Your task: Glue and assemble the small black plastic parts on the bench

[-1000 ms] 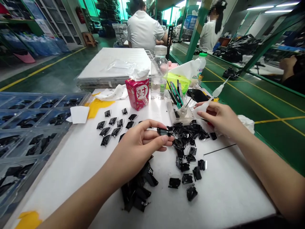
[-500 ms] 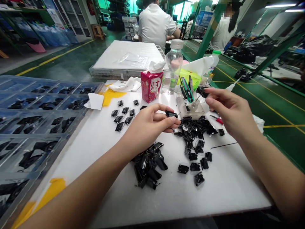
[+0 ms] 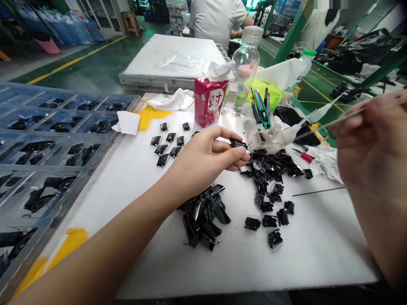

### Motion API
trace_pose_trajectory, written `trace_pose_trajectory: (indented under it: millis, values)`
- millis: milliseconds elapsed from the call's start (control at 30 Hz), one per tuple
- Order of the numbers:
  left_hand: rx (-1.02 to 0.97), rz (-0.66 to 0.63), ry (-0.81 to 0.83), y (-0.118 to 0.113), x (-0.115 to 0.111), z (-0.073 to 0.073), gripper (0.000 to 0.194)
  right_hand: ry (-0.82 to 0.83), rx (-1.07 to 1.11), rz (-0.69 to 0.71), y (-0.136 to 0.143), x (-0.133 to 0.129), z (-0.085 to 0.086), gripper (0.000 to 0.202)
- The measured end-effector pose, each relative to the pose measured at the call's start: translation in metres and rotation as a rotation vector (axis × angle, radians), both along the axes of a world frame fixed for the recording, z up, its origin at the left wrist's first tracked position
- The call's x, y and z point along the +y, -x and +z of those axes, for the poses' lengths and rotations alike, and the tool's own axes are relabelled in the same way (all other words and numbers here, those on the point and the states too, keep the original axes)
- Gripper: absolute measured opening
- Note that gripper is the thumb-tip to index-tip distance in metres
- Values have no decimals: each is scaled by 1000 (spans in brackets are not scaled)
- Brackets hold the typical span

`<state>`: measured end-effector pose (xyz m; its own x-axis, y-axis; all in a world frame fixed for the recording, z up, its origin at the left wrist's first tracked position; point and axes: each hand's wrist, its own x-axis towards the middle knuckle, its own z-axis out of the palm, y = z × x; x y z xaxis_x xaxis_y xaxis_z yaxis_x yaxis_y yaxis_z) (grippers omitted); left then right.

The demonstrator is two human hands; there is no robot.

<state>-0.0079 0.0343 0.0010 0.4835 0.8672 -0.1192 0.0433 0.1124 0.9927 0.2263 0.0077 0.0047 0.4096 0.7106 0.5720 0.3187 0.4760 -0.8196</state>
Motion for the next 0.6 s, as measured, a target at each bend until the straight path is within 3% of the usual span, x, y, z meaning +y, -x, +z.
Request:
trace_pose_trajectory:
  millis: [167, 300, 433, 600]
  values:
    - [19, 51, -30, 0, 3, 0, 12, 369, 59, 376, 25, -28, -16, 17]
    - [14, 52, -39, 1, 5, 0, 13, 485, -36, 542, 32, -38, -27, 17]
    - [22, 61, -44, 1, 5, -1, 13, 525, -104, 615, 32, -39, -29, 13]
    - [24, 54, -49, 1, 5, -1, 14, 559, -165, 598, 33, -38, -28, 14]
